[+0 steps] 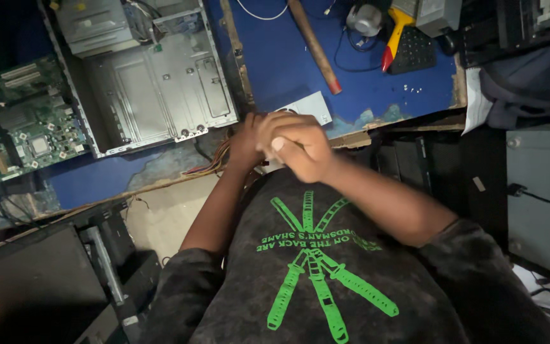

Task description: The person uses a yellow screwdriver to remove and reinsert screws on a computer power supply unit. They repeatedly handle the power supply and screwdriver, adjusting the screws multiple times on the workbench.

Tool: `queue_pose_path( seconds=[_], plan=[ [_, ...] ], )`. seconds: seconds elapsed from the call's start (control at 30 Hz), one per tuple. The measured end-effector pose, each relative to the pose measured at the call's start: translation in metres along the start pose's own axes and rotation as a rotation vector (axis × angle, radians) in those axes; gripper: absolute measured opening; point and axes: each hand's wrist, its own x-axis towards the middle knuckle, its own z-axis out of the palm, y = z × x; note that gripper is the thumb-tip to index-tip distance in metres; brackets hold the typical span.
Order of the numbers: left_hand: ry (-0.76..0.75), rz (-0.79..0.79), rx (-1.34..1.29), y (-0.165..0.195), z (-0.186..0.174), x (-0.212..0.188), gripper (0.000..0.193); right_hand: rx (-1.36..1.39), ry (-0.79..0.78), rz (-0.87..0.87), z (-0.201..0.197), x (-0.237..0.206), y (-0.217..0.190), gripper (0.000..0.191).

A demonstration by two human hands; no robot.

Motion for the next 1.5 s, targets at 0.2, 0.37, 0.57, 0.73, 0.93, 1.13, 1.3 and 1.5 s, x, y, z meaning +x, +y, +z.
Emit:
queue_pose_path(
  seconds=[0.2, 0.37, 0.57, 0.73, 0.93, 1.13, 1.3, 1.5],
  plan=[
    [0.004, -0.060, -0.095, 0.003, -0.004, -0.006, 0.085, 0.466, -0.769, 0.531, -0.041, 0.027, 0.014, 0.041],
    [0.040, -0.060, -0.087, 0.009, -0.009, -0.007, 0.073, 0.337, -0.661, 0.507, -0.027, 0.003, 0.028, 0.052],
    [0.073, -0.005, -0.126, 0.011, -0.011, -0.009, 0.085, -0.064, 0.438, 0.412, 0.026, -0.035, 0.015, 0.044],
    [0.027, -0.054, -0.090, 0.004, -0.001, -0.002, 0.076, 0.301, -0.293, 0.400, -0.014, 0.000, 0.010, 0.032],
    [-0.022, -0.074, -0.030, -0.004, 0.007, 0.002, 0.064, 0.490, -0.770, 0.346, -0.028, 0.040, -0.003, 0.036],
    [0.058, -0.046, -0.125, 0.007, -0.004, -0.009, 0.076, 0.486, -0.872, 0.494, -0.023, 0.010, 0.026, 0.052],
    [0.030, -0.085, -0.103, 0.012, -0.012, -0.005, 0.077, 0.245, 0.156, 0.429, 0.021, -0.030, 0.020, 0.050],
    [-0.029, -0.086, -0.110, -0.001, 0.002, -0.001, 0.090, -0.128, 0.090, 0.122, 0.007, 0.001, 0.004, 0.042]
  ],
)
